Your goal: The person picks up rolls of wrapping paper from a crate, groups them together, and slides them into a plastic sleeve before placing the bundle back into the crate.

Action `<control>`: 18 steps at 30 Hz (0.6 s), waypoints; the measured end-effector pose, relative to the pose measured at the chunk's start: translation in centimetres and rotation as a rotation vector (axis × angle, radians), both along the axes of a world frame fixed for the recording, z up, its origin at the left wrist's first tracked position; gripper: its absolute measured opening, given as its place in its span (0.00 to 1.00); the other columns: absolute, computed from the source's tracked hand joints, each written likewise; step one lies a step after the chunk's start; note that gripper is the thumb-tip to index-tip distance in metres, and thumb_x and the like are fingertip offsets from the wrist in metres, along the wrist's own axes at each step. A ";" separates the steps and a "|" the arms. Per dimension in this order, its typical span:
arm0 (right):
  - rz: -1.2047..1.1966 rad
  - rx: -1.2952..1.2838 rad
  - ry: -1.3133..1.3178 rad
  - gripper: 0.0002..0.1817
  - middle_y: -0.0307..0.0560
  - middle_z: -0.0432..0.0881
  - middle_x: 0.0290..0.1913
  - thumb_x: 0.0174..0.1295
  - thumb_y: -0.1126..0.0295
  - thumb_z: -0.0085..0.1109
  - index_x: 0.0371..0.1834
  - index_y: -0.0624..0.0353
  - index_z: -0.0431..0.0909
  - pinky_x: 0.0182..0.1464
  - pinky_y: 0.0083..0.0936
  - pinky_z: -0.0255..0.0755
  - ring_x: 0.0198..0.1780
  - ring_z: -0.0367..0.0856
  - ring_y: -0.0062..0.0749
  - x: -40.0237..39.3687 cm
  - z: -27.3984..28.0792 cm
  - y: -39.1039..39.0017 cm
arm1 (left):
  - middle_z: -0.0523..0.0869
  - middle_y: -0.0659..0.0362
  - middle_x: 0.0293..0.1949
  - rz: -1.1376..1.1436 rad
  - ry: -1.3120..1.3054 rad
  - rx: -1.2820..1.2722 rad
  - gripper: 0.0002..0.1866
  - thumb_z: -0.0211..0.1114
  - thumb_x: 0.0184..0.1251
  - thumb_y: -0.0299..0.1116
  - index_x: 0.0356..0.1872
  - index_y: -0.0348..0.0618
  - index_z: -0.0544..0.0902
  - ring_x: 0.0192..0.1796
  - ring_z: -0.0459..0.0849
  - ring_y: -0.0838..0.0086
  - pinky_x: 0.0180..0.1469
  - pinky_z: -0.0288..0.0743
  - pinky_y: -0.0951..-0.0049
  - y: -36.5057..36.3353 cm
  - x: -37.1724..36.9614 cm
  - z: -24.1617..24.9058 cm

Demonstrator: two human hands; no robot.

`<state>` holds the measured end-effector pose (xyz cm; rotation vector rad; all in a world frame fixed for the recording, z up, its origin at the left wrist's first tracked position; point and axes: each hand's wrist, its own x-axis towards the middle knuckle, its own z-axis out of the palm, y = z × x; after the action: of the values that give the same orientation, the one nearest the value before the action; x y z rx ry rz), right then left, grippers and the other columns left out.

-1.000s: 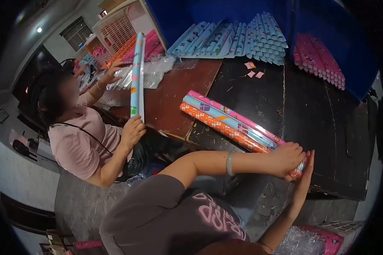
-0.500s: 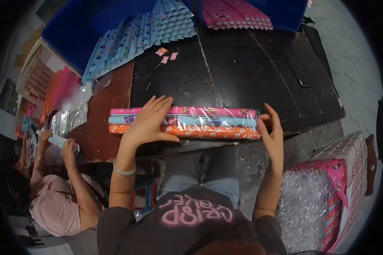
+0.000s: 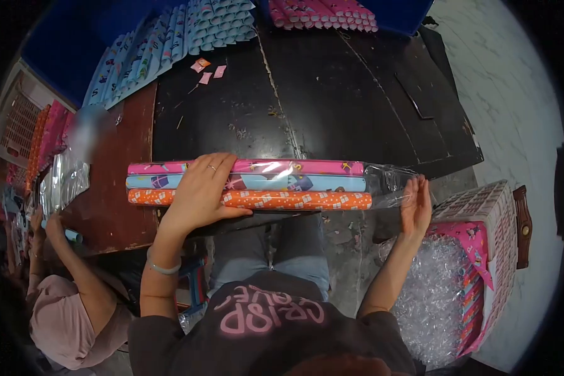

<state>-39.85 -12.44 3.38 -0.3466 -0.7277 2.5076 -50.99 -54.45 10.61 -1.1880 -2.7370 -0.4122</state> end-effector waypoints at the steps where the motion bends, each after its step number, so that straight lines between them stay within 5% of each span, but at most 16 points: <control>1: 0.213 -0.040 0.120 0.12 0.49 0.81 0.44 0.72 0.73 0.50 0.54 0.65 0.71 0.47 0.28 0.80 0.41 0.82 0.35 0.7 -0.4 1.0 | 0.75 0.45 0.58 0.005 -0.002 0.004 0.50 0.78 0.40 0.55 0.62 0.32 0.69 0.61 0.73 0.51 0.65 0.65 0.56 0.0 0.0 -0.1; 2: 0.325 0.183 0.075 0.13 0.57 0.81 0.49 0.71 0.72 0.51 0.54 0.68 0.72 0.57 0.36 0.78 0.52 0.82 0.44 1.3 -0.7 2.1 | 0.75 0.44 0.58 -0.014 0.037 0.005 0.51 0.76 0.41 0.58 0.61 0.30 0.69 0.61 0.73 0.51 0.65 0.65 0.56 0.0 -0.1 -0.3; 3: 0.332 0.184 0.075 0.13 0.57 0.81 0.49 0.71 0.72 0.51 0.54 0.68 0.72 0.57 0.36 0.78 0.52 0.82 0.44 1.3 -1.1 3.0 | 0.75 0.44 0.58 -0.032 0.077 0.003 0.51 0.75 0.41 0.61 0.60 0.28 0.69 0.61 0.74 0.52 0.66 0.65 0.56 -0.1 -0.1 -0.3; 6: 0.729 0.864 -0.110 0.17 0.59 0.81 0.54 0.69 0.72 0.55 0.57 0.72 0.75 0.56 0.33 0.78 0.52 0.84 0.43 -0.1 3.4 1.9 | 0.73 0.42 0.61 -0.037 0.079 -0.053 0.55 0.74 0.42 0.63 0.63 0.26 0.66 0.65 0.71 0.51 0.70 0.60 0.55 0.1 0.2 0.7; 9: 0.950 1.067 -0.262 0.17 0.57 0.82 0.53 0.67 0.73 0.58 0.56 0.71 0.77 0.52 0.27 0.79 0.50 0.85 0.36 -2.3 5.7 2.4 | 0.67 0.41 0.67 -0.041 0.029 -0.041 0.61 0.75 0.39 0.64 0.69 0.29 0.61 0.70 0.65 0.50 0.74 0.54 0.55 -0.6 0.0 1.6; 12: 0.966 1.110 -0.355 0.14 0.49 0.86 0.36 0.64 0.73 0.61 0.50 0.70 0.81 0.37 0.20 0.79 0.36 0.85 0.26 -3.6 6.4 1.2 | 0.68 0.40 0.67 -0.004 0.035 -0.144 0.62 0.73 0.39 0.67 0.69 0.29 0.61 0.71 0.64 0.51 0.75 0.52 0.55 -2.1 -0.6 1.5; 18: 0.930 1.170 -0.487 0.11 0.41 0.82 0.22 0.63 0.69 0.64 0.43 0.66 0.84 0.20 0.16 0.71 0.20 0.79 0.19 -4.5 4.9 -0.7 | 0.76 0.41 0.56 -0.050 0.111 -0.048 0.51 0.68 0.45 0.68 0.57 0.27 0.71 0.60 0.74 0.49 0.66 0.63 0.57 -2.6 -1.2 -0.1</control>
<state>-44.31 -13.11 8.30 -0.1730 -2.8308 2.1255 -52.23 -57.01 10.53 -1.2534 -2.6414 -0.2791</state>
